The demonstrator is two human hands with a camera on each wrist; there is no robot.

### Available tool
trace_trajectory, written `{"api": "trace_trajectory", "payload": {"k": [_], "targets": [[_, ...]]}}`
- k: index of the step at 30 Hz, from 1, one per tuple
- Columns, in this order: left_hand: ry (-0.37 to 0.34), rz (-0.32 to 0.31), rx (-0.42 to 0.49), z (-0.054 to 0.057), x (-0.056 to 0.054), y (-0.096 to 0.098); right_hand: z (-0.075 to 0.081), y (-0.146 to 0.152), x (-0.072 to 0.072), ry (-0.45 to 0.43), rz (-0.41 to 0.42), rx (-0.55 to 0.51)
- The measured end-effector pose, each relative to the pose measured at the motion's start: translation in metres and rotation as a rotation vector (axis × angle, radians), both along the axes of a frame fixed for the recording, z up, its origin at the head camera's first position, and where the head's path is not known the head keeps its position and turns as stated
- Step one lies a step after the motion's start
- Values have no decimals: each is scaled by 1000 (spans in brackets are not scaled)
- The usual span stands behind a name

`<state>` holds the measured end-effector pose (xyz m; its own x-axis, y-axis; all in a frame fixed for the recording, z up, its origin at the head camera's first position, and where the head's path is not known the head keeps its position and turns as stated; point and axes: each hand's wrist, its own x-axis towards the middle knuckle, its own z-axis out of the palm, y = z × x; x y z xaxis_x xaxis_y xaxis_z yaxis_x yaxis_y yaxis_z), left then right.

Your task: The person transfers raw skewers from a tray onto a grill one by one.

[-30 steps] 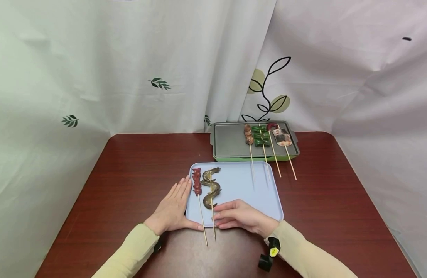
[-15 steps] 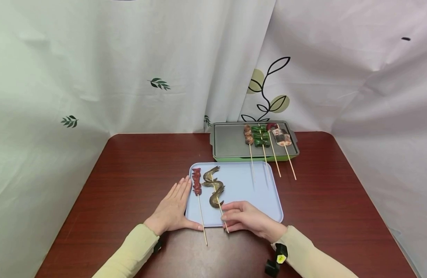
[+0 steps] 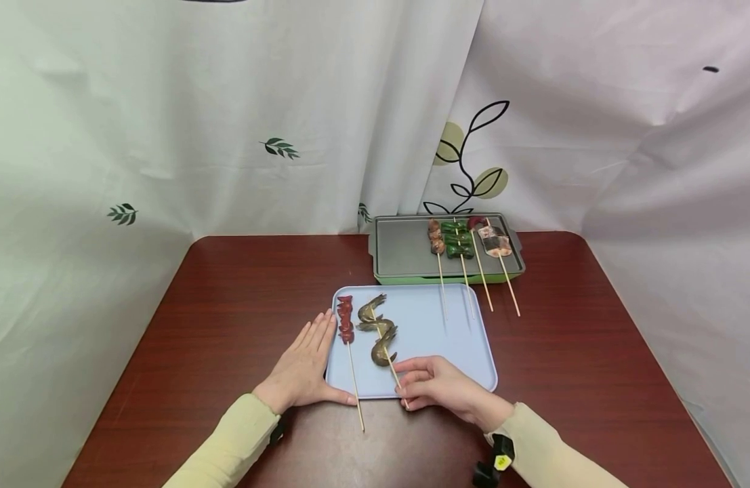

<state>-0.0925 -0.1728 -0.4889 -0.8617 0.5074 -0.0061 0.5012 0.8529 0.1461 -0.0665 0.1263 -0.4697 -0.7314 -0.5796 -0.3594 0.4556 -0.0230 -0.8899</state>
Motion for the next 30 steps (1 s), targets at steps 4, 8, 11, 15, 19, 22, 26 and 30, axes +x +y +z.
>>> {"api": "trace_trajectory", "payload": {"k": [4, 8, 11, 15, 19, 22, 26, 30], "targets": [[-3, 1, 2, 0, 0, 0, 3, 2, 3, 0, 3, 0], [3, 1, 4, 0, 0, 0, 5, 5, 5, 5, -1, -5], [3, 2, 2, 0, 0, 0, 5, 6, 6, 8, -8, -3], [-7, 5, 2, 1, 0, 0, 5, 7, 9, 4, -12, 0], [-7, 5, 24, 0, 0, 0, 3, 8, 11, -2, -8, -1], [9, -2, 49, -4, 0, -1, 1, 7, 13, -4, -6, 0], [21, -10, 81, -8, 0, -2, 0, 7, 14, 7, -2, 1], [21, -7, 69, -8, -1, -2, -1, 7, 14, 20, 0, 1]]}}
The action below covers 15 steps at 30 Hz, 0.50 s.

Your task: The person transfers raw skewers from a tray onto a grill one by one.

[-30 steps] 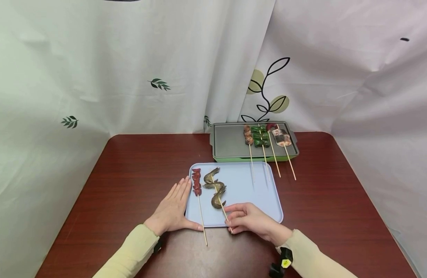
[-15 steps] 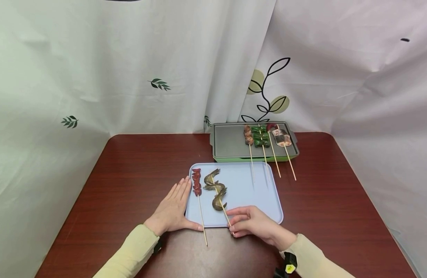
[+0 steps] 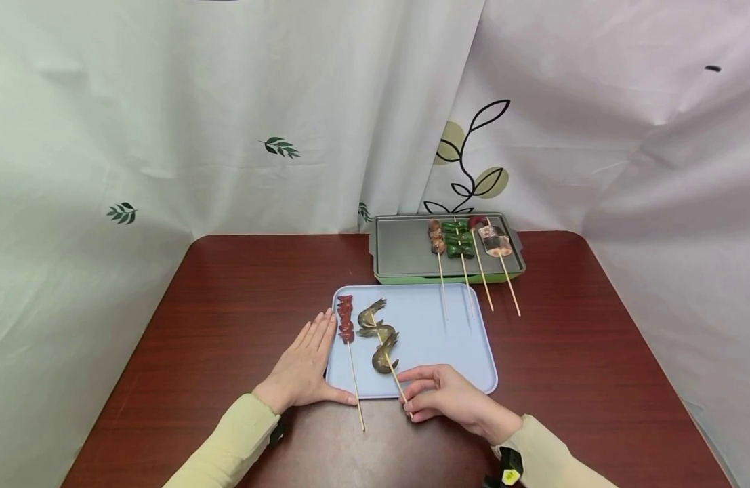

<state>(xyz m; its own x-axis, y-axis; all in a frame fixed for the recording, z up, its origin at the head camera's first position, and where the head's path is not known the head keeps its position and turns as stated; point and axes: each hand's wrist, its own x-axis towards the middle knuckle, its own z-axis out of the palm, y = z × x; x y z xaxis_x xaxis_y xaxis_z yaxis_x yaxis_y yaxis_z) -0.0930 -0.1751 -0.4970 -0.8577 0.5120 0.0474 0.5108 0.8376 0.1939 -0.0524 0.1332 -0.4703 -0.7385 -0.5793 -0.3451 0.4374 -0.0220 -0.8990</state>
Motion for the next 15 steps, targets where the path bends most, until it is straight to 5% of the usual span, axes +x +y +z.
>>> {"api": "trace_trajectory", "payload": {"k": [15], "targets": [[3, 1, -20, -1, 0, 0, 3, 3, 2, 21, 11, -12]]}}
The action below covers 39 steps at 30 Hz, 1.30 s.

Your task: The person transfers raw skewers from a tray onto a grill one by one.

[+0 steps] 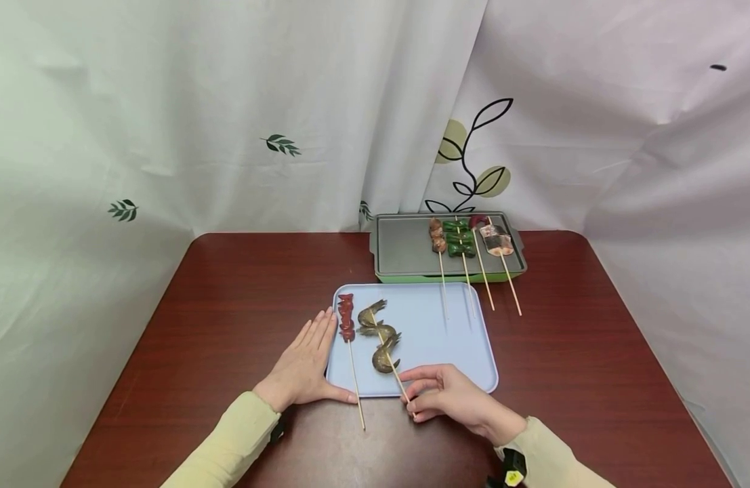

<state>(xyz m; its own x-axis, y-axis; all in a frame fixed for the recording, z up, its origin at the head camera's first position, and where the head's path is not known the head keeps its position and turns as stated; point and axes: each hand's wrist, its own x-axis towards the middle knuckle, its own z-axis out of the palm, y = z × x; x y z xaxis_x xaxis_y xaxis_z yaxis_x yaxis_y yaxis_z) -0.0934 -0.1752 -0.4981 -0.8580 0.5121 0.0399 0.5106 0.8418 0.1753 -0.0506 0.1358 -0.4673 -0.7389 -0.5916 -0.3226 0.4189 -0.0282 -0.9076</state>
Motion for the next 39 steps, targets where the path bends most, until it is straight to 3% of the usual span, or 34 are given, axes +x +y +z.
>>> {"api": "trace_trajectory", "payload": {"k": [6, 16, 26, 39], "targets": [[-47, 17, -54, 10, 0, 3, 1, 1, 0, 7, 3, -3], [-35, 14, -55, 8, 0, 3, 4, 3, -1, 56, -26, 3], [-16, 6, 22, -2, 0, 0, 13, 10, -6, 138, -38, 12], [-32, 14, -25, 8, 2, 3, 24, 14, -9, 188, -31, 21]]}}
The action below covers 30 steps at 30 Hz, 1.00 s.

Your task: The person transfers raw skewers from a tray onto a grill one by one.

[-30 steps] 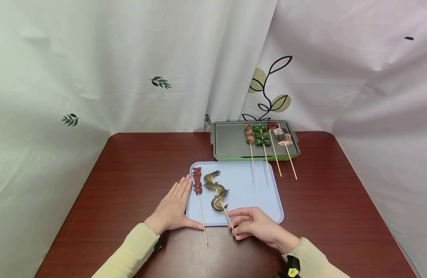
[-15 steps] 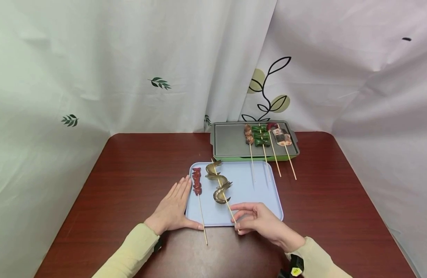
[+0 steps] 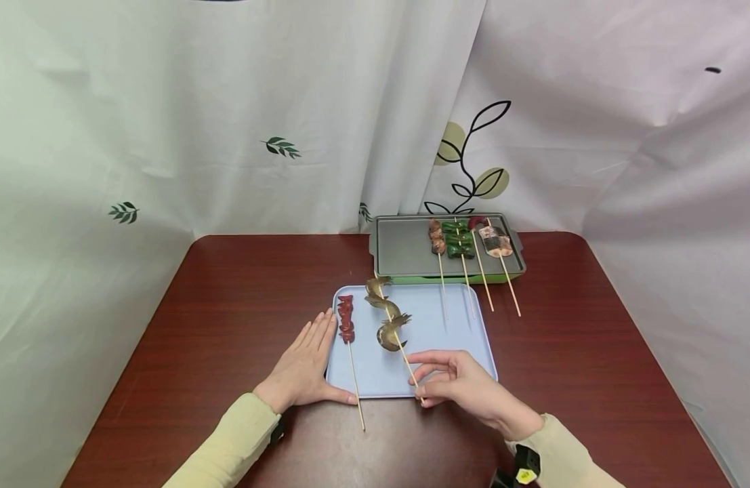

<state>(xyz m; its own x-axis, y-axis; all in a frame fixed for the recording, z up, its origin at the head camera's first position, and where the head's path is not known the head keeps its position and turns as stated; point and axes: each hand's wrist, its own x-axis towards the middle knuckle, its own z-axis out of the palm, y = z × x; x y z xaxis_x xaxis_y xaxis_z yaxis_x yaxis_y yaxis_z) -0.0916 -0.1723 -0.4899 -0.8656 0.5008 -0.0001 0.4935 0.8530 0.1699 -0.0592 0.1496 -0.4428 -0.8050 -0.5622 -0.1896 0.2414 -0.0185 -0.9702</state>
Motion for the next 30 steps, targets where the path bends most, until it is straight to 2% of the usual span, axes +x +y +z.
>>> {"api": "trace_trajectory", "payload": {"k": [7, 14, 20, 25, 30], "targets": [[8, -5, 39, -4, 0, -2, 11, 2, -2, 17, -8, -8], [23, 0, 22, -13, -3, -4, 24, 6, -11, 74, -36, 56], [13, -11, 54, -7, -1, -3, 37, 8, -25, 111, -75, 90], [-12, -4, 3, 1, -1, 0, 48, 9, -40, 154, -109, 99], [-22, 0, -15, 2, -1, 0, 54, 8, -57, 188, -156, 100]]}}
